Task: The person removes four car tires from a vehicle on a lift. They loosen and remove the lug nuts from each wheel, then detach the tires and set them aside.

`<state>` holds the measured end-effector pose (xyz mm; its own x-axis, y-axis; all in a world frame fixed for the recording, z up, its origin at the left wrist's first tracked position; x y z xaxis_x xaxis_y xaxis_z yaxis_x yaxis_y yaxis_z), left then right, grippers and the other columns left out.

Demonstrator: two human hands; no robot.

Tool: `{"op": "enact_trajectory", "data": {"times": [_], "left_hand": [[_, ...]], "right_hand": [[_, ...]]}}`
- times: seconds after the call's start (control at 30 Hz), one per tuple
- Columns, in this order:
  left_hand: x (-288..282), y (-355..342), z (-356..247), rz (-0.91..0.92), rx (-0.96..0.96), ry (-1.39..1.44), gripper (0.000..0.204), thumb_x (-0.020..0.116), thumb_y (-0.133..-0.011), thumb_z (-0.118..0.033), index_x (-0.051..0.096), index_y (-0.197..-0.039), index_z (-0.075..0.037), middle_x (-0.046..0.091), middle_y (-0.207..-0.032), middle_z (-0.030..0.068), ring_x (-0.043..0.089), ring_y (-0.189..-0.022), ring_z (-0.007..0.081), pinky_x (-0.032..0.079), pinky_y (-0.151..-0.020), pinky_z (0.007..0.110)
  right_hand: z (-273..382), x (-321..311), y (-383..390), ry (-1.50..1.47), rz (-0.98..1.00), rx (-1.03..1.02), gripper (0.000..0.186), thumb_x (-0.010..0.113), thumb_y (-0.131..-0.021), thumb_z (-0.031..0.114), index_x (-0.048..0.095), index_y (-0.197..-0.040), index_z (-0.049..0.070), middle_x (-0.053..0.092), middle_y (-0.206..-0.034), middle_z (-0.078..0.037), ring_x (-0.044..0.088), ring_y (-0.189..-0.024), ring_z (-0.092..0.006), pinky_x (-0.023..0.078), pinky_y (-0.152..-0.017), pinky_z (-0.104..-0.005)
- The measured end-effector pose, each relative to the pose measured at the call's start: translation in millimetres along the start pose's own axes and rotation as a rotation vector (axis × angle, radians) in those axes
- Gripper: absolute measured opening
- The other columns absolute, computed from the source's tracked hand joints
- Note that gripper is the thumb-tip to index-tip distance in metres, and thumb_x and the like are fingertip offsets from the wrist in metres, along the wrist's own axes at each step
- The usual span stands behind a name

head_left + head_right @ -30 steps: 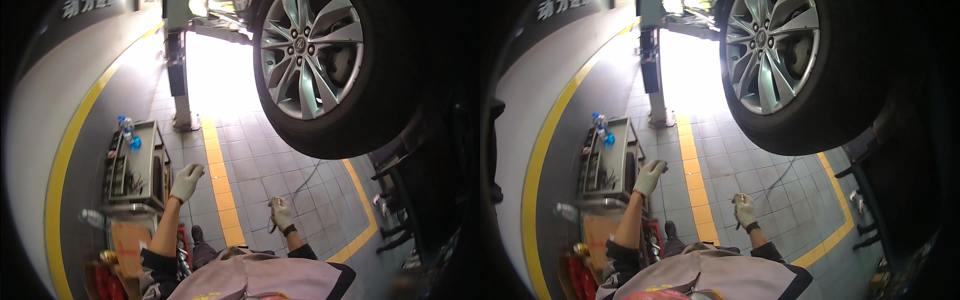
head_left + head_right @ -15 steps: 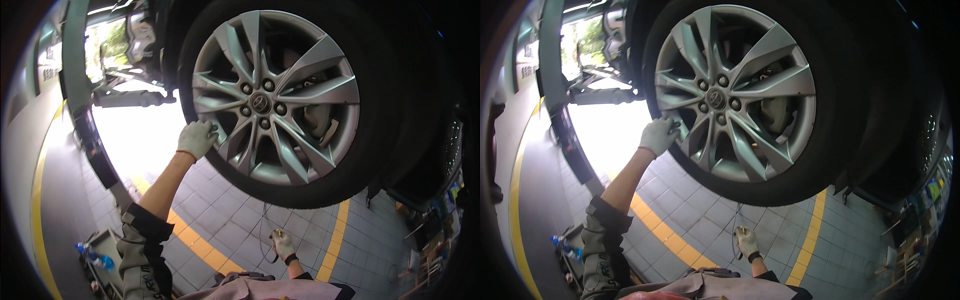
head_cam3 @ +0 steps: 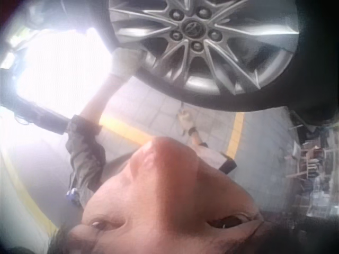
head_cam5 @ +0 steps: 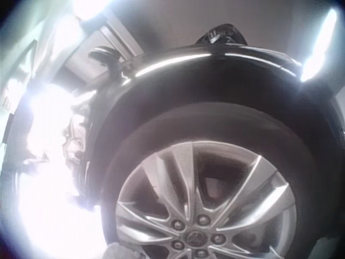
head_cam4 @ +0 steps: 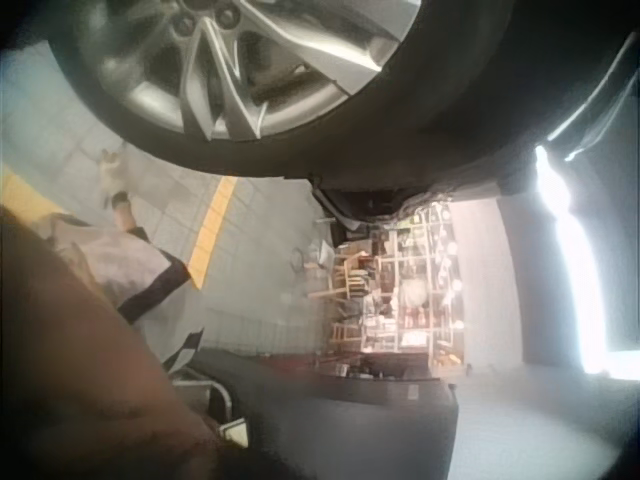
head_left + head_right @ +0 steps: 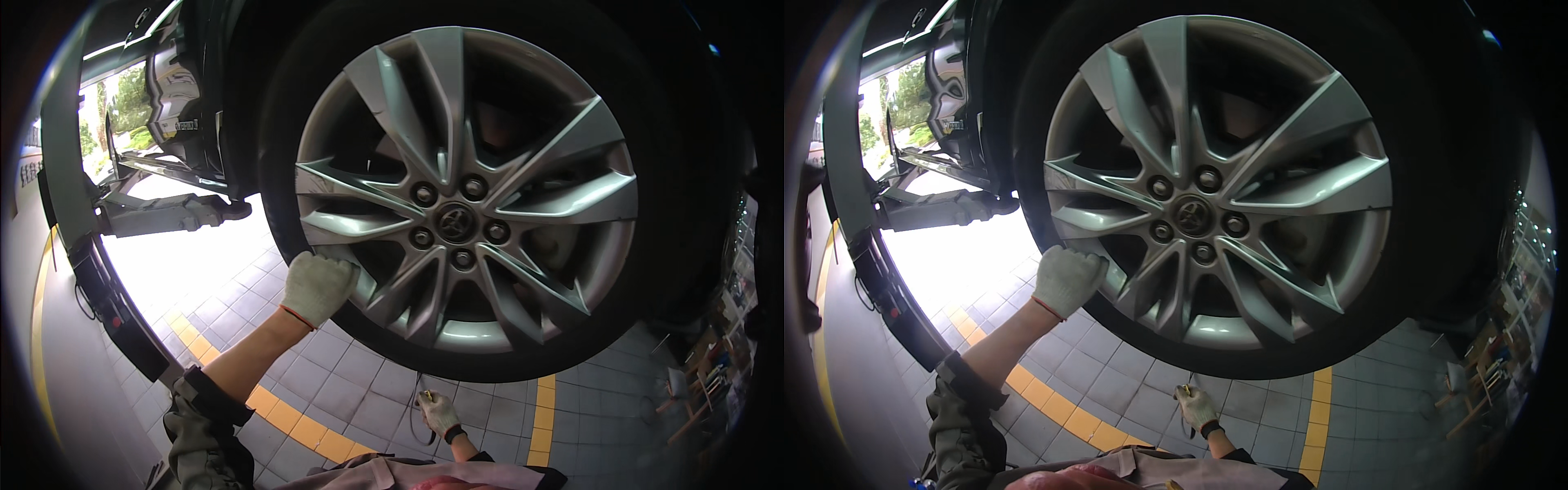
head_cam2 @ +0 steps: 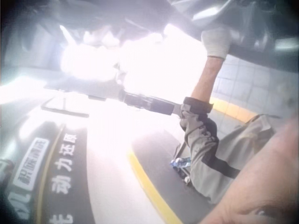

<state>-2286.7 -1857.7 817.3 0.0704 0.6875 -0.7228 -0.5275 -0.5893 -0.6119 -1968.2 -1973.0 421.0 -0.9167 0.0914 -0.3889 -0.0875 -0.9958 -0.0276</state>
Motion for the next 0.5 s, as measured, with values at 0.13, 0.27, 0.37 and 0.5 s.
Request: {"op": "enact_trajectory", "data": {"times": [0.13,0.27,0.37,0.5], "left_hand": [[-3,-4,11,-0.233,0.164,0.072,0.021,0.074,-0.097,-0.024,0.072,-0.078,-0.015,0.073,-0.071,0.0062,0.075,-0.069,0.0246,0.052,-0.065,0.041],[4,-10,20,-0.142,0.301,0.117,0.012,0.069,-0.1,-0.019,0.072,-0.089,-0.016,0.076,-0.078,0.0028,0.077,-0.075,0.0217,0.051,-0.071,0.039],[12,-9,25,-0.189,0.341,0.21,0.014,0.068,-0.101,-0.021,0.072,-0.088,-0.015,0.076,-0.077,0.0032,0.076,-0.072,0.0222,0.05,-0.073,0.04],[22,2,27,-0.222,0.336,0.195,0.016,0.07,-0.099,-0.022,0.074,-0.086,-0.013,0.073,-0.072,0.0029,0.075,-0.072,0.0222,0.05,-0.074,0.041]], "right_hand": [[14,42,7,-0.124,-0.095,0.192,0.033,0.066,-0.115,0.034,0.069,-0.099,0.006,0.056,-0.066,0.002,0.051,-0.05,-0.011,0.039,-0.047,-0.0325],[56,83,27,-0.134,-0.209,0.314,0.04,0.065,-0.115,0.037,0.073,-0.1,0.001,0.067,-0.076,-0.009,0.062,-0.065,-0.0181,0.048,-0.064,-0.0394],[82,116,48,-0.119,-0.264,0.335,0.042,0.065,-0.114,0.037,0.072,-0.098,-0.002,0.069,-0.078,-0.011,0.063,-0.07,-0.0192,0.05,-0.069,-0.0418],[105,137,81,-0.172,-0.331,0.362,0.037,0.065,-0.114,0.034,0.069,-0.096,0.002,0.061,-0.071,-0.004,0.058,-0.061,-0.0152,0.046,-0.059,-0.0384]]}}
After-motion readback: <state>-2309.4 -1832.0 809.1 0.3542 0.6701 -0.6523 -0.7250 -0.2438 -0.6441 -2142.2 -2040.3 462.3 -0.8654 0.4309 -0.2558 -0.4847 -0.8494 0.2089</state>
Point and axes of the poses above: each hand's wrist, its own y-axis away from the middle knuckle, its own x-axis out of the palm, z = x × y, the point moved 3 cm from there along -y, towards the middle knuckle
